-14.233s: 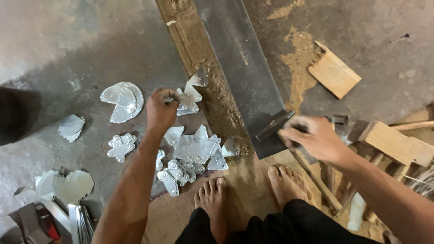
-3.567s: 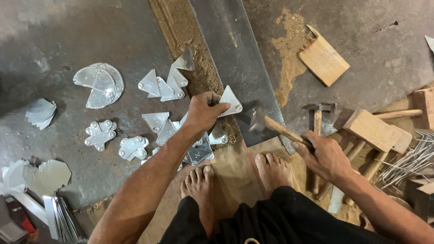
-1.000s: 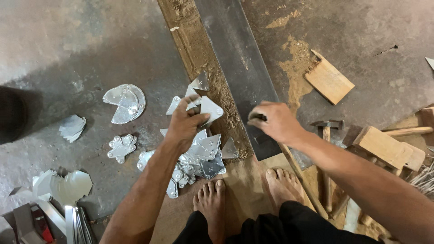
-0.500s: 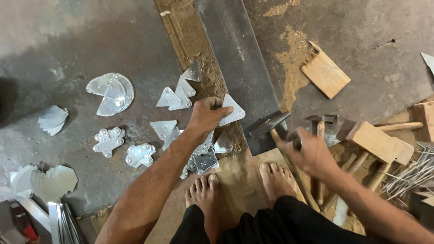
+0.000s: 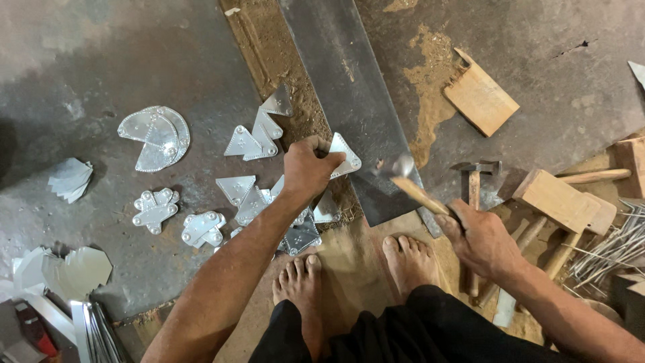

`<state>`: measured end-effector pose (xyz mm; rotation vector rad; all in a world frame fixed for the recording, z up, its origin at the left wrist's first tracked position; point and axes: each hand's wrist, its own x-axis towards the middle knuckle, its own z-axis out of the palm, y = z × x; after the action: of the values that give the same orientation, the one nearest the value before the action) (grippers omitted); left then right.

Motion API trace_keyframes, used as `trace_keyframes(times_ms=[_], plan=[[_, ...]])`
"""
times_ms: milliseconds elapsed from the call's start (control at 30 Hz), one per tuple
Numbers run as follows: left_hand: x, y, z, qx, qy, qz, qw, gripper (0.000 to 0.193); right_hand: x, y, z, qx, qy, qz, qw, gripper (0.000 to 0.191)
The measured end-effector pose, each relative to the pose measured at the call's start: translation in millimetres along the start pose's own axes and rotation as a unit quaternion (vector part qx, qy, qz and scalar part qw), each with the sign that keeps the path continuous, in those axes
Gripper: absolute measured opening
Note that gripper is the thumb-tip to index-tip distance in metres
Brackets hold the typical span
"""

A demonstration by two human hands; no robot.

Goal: The person picks up small cut sheet-metal shapes one at a time from the floor, places each on a steel beam, and hammers it flat with a ball-peen hammer, setting finished pieces back on the pile. They occasionally reposition pieces and handle a second hammer while working through the batch.

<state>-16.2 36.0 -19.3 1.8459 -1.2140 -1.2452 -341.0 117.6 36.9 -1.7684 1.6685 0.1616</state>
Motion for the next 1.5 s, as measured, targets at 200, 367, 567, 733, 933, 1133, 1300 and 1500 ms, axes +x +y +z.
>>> trace_keyframes(times_ms=[200, 367, 567, 733, 933, 1133, 1300, 1500], plan=[[-2.3, 5.6, -0.9, 0.024, -0.01, -0.017, 1.0, 0.021, 3.3, -25.6, -5.2, 0.023, 0.077, -0.105, 0.991, 0.032], [0.0, 4.7, -0.6, 0.027, -0.014, -0.006, 1.0, 0.017, 5.3, -37.5, -12.2, -0.086, 0.027, -0.063, 0.994, 0.034], [-0.7, 0.9, 1.1, 0.041, -0.009, 0.009, 0.999, 0.023, 2.7, -43.1, -11.9, -0.068, 0.014, -0.079, 0.994, 0.032], [2.0, -0.5, 2.4, 0.073, -0.004, 0.056, 0.996, 0.021, 5.1, -27.3, -0.9, -0.045, 0.003, -0.067, 0.997, 0.035], [-0.4, -1.9, 1.9, 0.037, 0.004, 0.063, 0.997, 0.023, 2.1, -1.1, -15.5, 0.404, -0.117, -0.144, 0.896, 0.05], [2.0, 1.2, 2.5, 0.033, -0.012, 0.026, 0.999, 0.023, -12.7, -26.4, -28.9, 0.133, 0.116, -0.189, 0.966, 0.035], [0.3, -0.3, -8.0, 0.102, -0.045, 0.048, 0.993, 0.031, 25.3, -33.1, 2.3, -0.072, -0.107, 0.003, 0.992, 0.043], [-4.1, -26.3, -85.6, 0.311, 0.021, 0.02, 0.95, 0.033, 10.1, 15.5, 36.6, 0.16, -0.192, 0.114, 0.961, 0.052]])
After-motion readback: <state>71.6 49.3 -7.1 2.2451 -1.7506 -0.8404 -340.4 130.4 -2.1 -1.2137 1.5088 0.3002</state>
